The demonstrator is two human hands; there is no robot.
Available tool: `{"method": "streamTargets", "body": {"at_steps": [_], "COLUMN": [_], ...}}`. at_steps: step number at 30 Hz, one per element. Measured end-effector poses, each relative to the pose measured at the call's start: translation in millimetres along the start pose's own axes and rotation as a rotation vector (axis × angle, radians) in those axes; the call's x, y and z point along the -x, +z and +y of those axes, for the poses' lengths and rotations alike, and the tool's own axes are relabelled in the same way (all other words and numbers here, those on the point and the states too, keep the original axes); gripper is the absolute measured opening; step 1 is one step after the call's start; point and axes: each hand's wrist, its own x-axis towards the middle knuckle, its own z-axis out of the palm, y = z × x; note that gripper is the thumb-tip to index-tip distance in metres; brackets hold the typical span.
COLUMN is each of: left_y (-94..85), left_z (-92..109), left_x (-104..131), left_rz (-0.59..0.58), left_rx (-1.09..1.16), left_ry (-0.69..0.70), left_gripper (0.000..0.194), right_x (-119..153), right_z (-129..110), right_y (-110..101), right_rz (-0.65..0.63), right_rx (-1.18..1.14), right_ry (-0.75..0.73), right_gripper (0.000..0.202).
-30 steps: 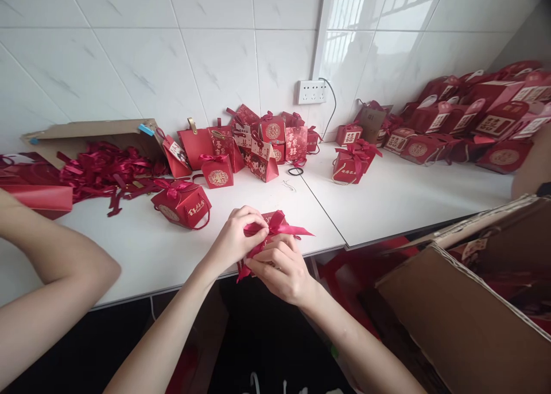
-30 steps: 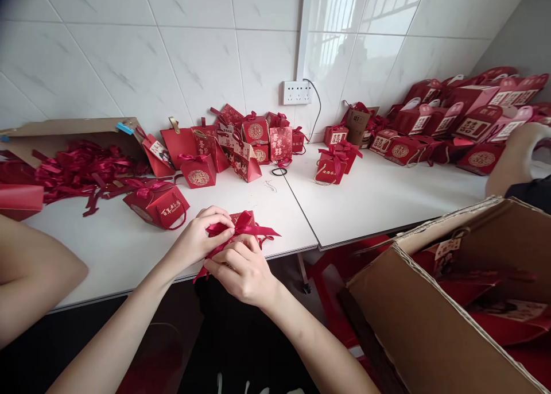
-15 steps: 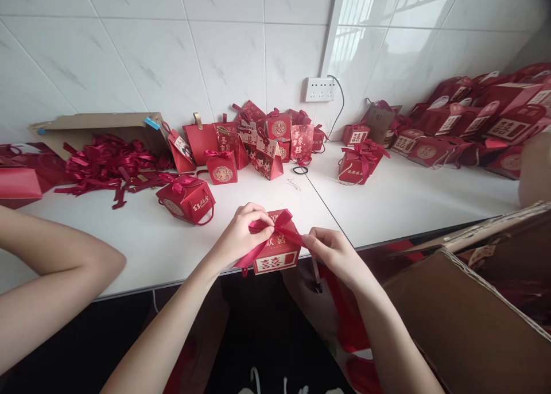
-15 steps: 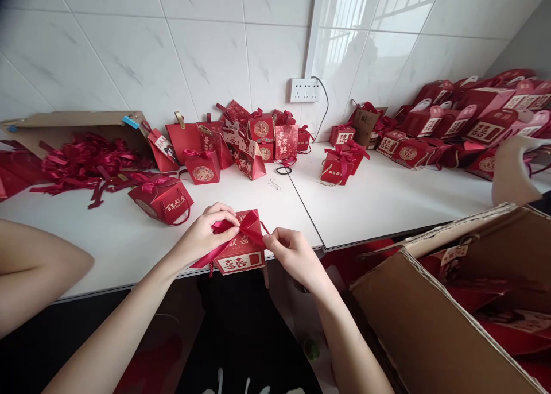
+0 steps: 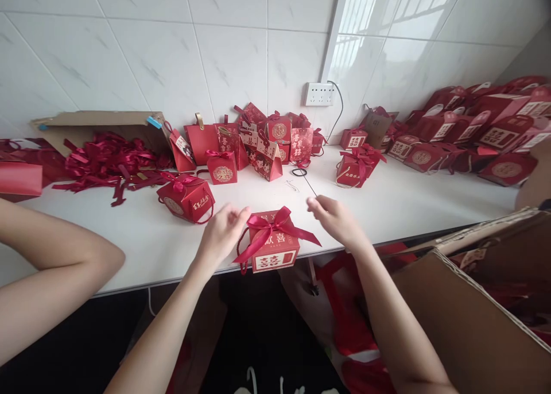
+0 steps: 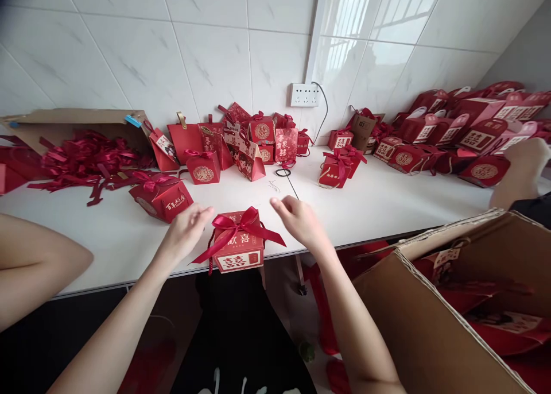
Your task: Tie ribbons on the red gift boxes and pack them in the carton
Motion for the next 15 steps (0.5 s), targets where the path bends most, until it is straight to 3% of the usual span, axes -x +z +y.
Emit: {"method": "streamTargets", "body": {"at_steps": [3,6,10,15], "left_y": [3.0,9.9,19.7,29.3], "left_z": [2.8,2.7,0.6,1.3], "left_x": [4.8,8.7,15.4,21.0], "left_rz": [-0.163,-0.109,-0.013,0.045], "left_rx": [-0.090,-0.023,0.079,0.151], "left_ry": [-0.060,-0.007,0.063,-0.003], "left_gripper": [0.050,0.043,0.037,0.036], "right_x": [-17.5,-15.7,1.9,19.4], "right_z": [-16.9,-26.7,-21.0,-5.8], "right_y": [18.1,30.6,38.9,57.8], "right_rz": [-0.172,-0.227,-0.137,0.038], "right_rx": [0.007,-0.031,-0.232,-0.436], "right_ry": [-0.082,-0.103,-0.025,0.044], "right_gripper": [0.053,0.046,0.040,0.041]}}
